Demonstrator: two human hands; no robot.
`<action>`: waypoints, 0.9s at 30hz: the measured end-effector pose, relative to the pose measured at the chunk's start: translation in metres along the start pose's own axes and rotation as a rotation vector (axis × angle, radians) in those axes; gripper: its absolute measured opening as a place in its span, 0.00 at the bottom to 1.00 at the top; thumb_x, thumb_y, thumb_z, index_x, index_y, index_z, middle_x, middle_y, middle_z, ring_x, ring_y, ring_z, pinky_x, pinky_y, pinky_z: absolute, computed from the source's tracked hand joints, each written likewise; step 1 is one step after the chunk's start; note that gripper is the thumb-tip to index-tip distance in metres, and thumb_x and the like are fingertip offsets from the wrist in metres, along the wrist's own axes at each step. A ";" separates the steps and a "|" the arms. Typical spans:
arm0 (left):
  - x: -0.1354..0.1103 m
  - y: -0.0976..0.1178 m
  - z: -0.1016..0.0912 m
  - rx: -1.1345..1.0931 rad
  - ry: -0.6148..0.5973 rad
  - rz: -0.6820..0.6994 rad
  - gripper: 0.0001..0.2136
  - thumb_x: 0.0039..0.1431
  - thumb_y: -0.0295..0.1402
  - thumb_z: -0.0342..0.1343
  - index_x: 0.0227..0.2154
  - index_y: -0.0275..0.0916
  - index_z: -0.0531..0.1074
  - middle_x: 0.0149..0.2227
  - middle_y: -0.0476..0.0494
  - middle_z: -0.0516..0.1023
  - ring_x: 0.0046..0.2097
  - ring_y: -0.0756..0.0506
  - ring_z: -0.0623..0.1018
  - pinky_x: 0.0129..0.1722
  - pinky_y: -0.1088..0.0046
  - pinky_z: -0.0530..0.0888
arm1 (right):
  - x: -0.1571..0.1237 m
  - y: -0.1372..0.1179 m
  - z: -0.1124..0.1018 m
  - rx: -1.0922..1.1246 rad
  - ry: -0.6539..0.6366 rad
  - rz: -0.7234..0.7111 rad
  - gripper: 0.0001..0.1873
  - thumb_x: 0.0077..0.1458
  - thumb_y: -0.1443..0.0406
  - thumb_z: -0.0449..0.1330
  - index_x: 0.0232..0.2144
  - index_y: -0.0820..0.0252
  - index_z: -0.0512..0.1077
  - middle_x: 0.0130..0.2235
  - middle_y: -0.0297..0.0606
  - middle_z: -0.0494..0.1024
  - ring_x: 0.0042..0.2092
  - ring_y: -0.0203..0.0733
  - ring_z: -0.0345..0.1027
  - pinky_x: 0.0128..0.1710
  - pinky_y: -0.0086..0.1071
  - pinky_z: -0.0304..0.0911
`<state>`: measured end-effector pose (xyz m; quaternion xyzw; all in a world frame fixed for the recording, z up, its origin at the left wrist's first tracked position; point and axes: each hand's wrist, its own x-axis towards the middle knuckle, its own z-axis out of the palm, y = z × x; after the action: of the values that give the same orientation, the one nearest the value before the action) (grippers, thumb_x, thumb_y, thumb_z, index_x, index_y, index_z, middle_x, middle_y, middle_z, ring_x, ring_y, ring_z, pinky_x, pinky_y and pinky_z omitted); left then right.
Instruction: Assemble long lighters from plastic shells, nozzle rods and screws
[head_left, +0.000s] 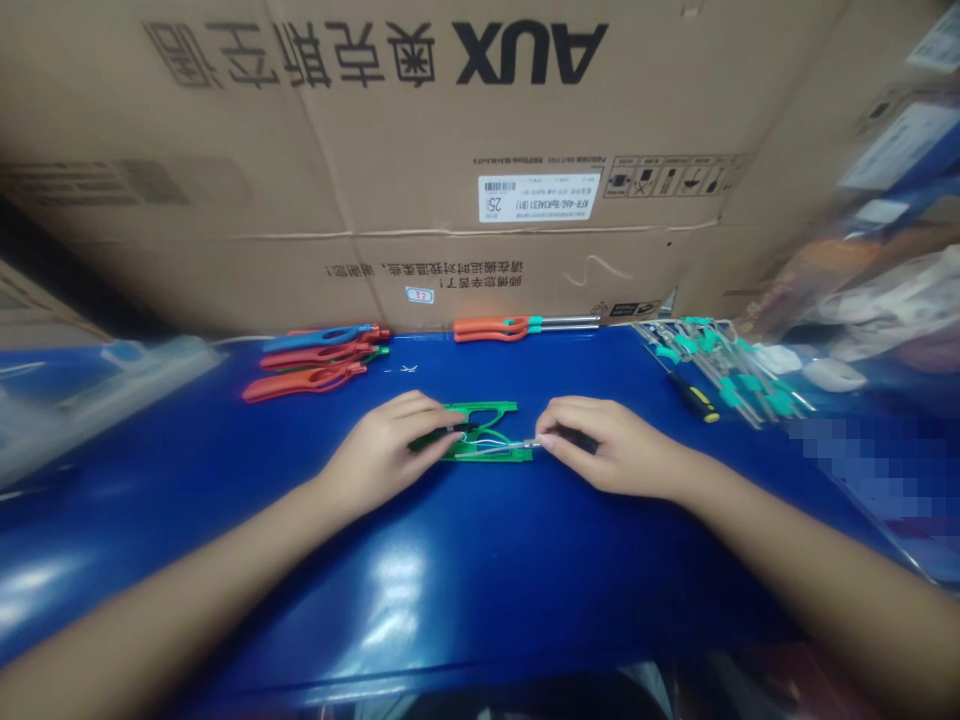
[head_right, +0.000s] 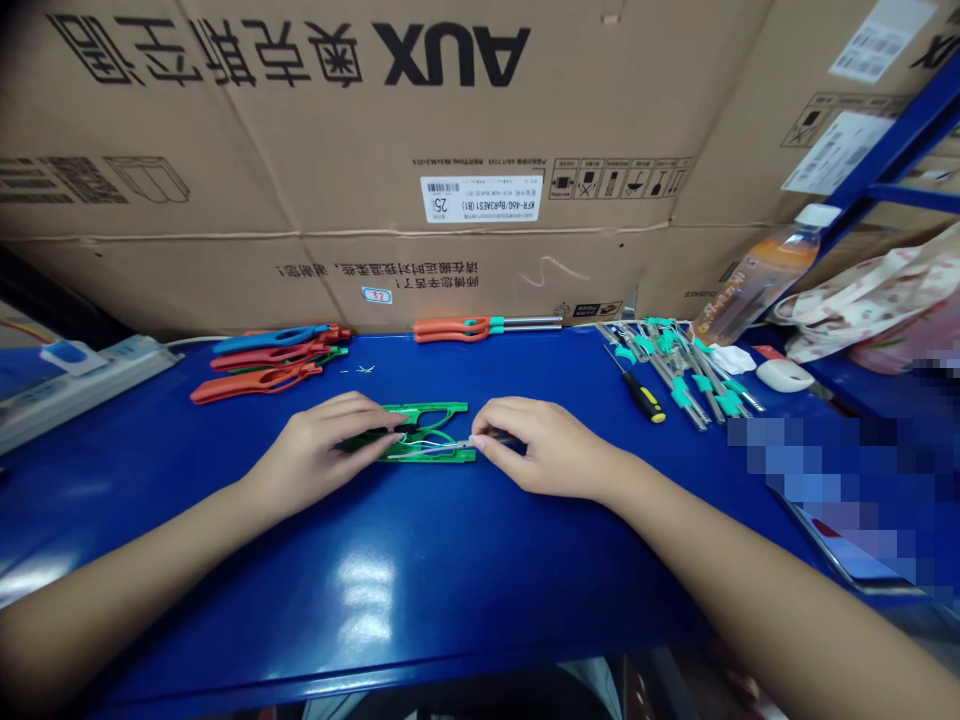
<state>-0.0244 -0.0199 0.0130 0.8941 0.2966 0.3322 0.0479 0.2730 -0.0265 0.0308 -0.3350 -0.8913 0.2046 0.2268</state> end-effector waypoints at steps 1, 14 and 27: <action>0.000 -0.001 0.000 0.000 -0.017 0.009 0.09 0.67 0.31 0.57 0.46 0.38 0.78 0.40 0.41 0.82 0.41 0.45 0.79 0.42 0.69 0.77 | 0.000 0.001 0.000 -0.009 -0.014 0.003 0.06 0.66 0.64 0.55 0.38 0.57 0.71 0.38 0.36 0.77 0.38 0.39 0.70 0.39 0.32 0.62; -0.002 -0.007 -0.002 -0.018 -0.183 -0.005 0.10 0.67 0.29 0.56 0.47 0.39 0.79 0.42 0.41 0.81 0.44 0.44 0.79 0.44 0.67 0.77 | 0.001 0.009 0.005 -0.041 -0.119 0.040 0.05 0.65 0.64 0.57 0.42 0.56 0.72 0.40 0.36 0.75 0.41 0.39 0.67 0.39 0.33 0.62; -0.002 -0.008 -0.001 -0.029 -0.166 0.003 0.09 0.67 0.29 0.56 0.46 0.38 0.79 0.41 0.41 0.81 0.43 0.45 0.80 0.43 0.69 0.78 | 0.000 0.015 0.005 0.006 -0.151 0.017 0.07 0.63 0.65 0.61 0.43 0.56 0.77 0.42 0.37 0.77 0.41 0.38 0.70 0.40 0.32 0.64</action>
<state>-0.0304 -0.0145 0.0104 0.9181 0.2857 0.2613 0.0849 0.2777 -0.0169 0.0187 -0.3255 -0.9024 0.2341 0.1580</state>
